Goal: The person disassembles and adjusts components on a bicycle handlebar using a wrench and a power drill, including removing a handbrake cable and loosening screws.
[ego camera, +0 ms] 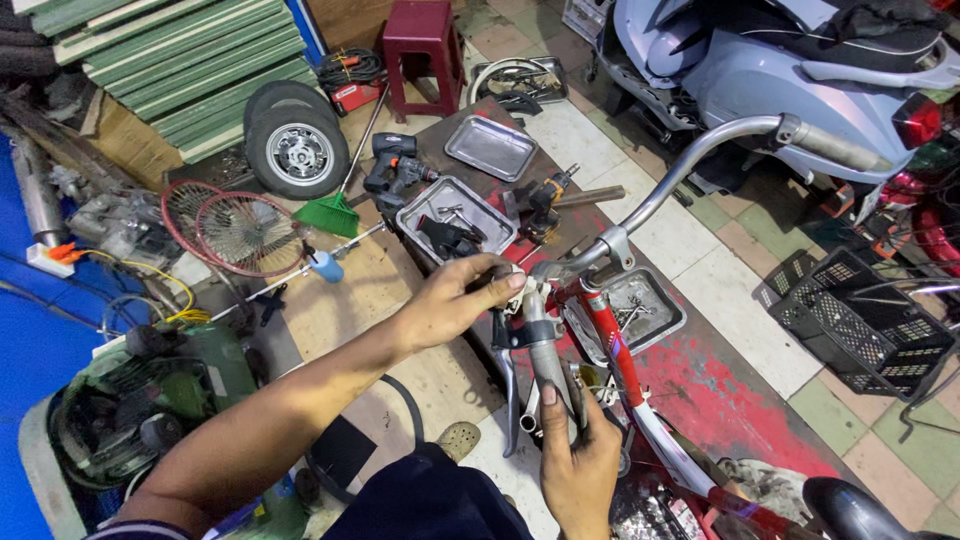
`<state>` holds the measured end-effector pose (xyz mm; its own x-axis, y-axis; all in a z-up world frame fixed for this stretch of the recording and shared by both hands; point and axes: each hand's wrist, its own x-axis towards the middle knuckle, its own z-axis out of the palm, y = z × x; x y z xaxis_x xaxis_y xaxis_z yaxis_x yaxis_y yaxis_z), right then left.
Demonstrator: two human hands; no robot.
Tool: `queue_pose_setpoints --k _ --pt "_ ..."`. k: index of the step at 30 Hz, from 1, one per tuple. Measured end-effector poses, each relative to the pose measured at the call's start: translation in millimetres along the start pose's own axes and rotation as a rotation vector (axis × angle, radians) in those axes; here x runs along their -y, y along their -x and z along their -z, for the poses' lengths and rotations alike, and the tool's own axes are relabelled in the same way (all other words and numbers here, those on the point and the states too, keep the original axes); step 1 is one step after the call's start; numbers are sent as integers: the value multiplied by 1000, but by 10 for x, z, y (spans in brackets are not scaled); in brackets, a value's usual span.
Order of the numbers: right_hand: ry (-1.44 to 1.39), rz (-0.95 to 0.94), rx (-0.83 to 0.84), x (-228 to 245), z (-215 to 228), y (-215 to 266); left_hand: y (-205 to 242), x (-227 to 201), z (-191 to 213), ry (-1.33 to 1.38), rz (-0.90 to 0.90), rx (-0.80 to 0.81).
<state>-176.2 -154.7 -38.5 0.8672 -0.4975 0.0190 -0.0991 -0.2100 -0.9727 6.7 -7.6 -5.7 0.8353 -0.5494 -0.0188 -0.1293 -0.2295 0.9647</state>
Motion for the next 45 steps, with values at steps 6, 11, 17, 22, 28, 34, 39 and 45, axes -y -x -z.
queue_pose_setpoints --k 6,11,17,22,28,34,39,45 --pt "28 -74 9 -54 0 4 -72 220 -322 342 117 -102" --pt "-29 15 4 -95 -33 30 -45 323 -492 616 -28 -184" --pt "-290 -22 102 -258 10 -28 -2 299 -428 605 51 -135" --pt "-892 14 143 -695 61 34 -3 1086 -377 910 178 -400" --pt "-1394 -274 119 -1365 274 -200 488 1989 -804 427 452 -420" --pt "-1670 -510 259 -1958 406 -463 972 1848 -1847 -27 560 -72" --pt "-1574 -581 412 -2198 554 -615 976 1622 -2381 124 551 -83" --pt "-1547 -602 514 -2320 644 -647 989 1433 -2538 11 703 -127"
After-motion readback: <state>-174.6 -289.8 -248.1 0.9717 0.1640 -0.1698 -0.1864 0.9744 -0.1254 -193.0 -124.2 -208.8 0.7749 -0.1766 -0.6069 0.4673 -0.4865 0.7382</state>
